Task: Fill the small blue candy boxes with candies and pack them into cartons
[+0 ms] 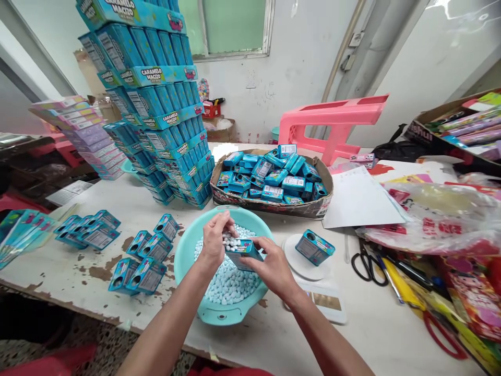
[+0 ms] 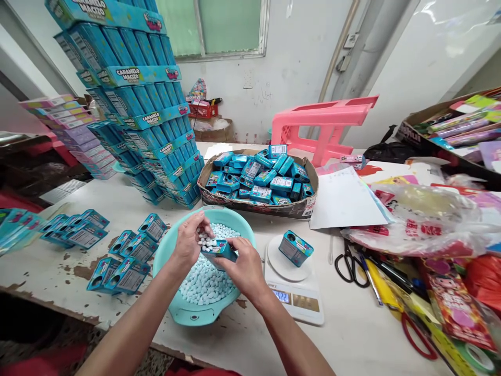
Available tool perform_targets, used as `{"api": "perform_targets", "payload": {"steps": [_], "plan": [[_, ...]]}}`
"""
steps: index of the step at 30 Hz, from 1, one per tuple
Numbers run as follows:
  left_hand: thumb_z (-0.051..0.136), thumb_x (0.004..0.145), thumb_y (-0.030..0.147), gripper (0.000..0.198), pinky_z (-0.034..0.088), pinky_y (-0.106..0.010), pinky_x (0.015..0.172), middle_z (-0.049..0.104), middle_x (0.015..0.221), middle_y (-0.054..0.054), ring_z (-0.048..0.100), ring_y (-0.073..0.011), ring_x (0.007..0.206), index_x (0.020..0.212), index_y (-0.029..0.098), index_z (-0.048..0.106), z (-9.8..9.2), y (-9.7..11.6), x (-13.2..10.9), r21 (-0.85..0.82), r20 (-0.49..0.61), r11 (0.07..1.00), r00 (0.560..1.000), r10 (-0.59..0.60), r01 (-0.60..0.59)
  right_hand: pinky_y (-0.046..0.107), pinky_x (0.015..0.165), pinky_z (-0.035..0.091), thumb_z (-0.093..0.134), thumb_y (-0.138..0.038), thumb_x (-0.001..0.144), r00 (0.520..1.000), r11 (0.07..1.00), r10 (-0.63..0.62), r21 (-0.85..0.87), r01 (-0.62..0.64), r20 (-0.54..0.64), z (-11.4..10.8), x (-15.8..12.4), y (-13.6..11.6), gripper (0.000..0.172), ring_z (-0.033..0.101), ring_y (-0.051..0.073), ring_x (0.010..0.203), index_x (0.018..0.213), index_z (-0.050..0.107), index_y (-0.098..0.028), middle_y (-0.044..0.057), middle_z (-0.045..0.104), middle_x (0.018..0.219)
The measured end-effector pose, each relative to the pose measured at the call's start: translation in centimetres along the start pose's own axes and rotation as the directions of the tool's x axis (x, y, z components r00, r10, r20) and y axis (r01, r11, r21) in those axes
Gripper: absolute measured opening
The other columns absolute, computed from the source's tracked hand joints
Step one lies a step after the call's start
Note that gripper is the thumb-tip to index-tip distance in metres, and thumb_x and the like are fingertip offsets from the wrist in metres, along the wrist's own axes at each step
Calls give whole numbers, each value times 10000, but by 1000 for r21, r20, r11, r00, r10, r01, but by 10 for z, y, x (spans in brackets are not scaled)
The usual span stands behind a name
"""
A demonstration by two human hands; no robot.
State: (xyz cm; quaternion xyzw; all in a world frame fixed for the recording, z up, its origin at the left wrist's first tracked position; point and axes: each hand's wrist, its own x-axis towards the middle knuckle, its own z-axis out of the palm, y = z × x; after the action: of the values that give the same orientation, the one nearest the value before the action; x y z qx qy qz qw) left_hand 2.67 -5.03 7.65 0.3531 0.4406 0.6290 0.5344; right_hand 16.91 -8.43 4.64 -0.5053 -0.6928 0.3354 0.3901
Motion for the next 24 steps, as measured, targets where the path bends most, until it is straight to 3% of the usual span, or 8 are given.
{"api": "perform_targets", "payload": {"steps": [9,15,17,19,21,22,24], "plan": [[625,763,424,292,430,-217,480,501,547,26,491,-92,459,694,152,544,3,1,-6,20,73,997,995,-73,72,308,747,412,737,-218,653,1000,1000,12,18,-12,21,-3,-3,2,286,551,203,841,931,671,-228,19,658,895],[596,778,426,284,425,-225,455,475,548,32,462,-93,447,705,160,531,9,2,-9,-2,222,996,971,-89,92,303,739,408,729,-220,656,999,995,36,87,-38,31,4,0,8,275,552,194,817,925,672,-215,11,662,883],[566,789,446,287,423,-232,457,465,555,35,452,-96,449,723,170,520,1,5,3,5,217,1000,976,-31,30,301,745,413,724,-226,666,997,986,62,153,-70,53,1,-2,10,262,560,192,821,923,672,-211,9,670,897],[504,813,472,301,446,-252,508,483,594,24,475,-109,492,745,179,512,-15,6,20,151,167,985,984,61,-87,303,761,417,722,-257,680,995,972,93,213,-99,37,-8,-7,13,270,568,196,845,941,667,-215,11,675,938],[428,833,485,327,478,-299,627,533,676,-11,535,-145,616,751,181,519,-33,-2,36,519,227,839,973,46,-161,312,782,413,715,-297,702,993,966,112,236,-103,-23,-20,-13,14,287,570,202,867,973,656,-223,13,675,961],[422,827,482,330,480,-334,707,563,736,-34,561,-173,711,756,180,533,-40,-9,41,694,277,696,961,-22,-184,317,789,408,712,-311,709,992,968,112,232,-96,-57,-27,-15,15,293,568,205,873,983,653,-226,14,674,958],[508,764,483,314,437,-426,855,606,878,-79,559,-251,917,797,179,575,-46,-31,42,879,321,423,929,-184,-220,325,796,405,715,-322,712,989,975,92,212,-66,-116,-36,-17,14,294,566,207,870,983,651,-227,17,670,944]]}}
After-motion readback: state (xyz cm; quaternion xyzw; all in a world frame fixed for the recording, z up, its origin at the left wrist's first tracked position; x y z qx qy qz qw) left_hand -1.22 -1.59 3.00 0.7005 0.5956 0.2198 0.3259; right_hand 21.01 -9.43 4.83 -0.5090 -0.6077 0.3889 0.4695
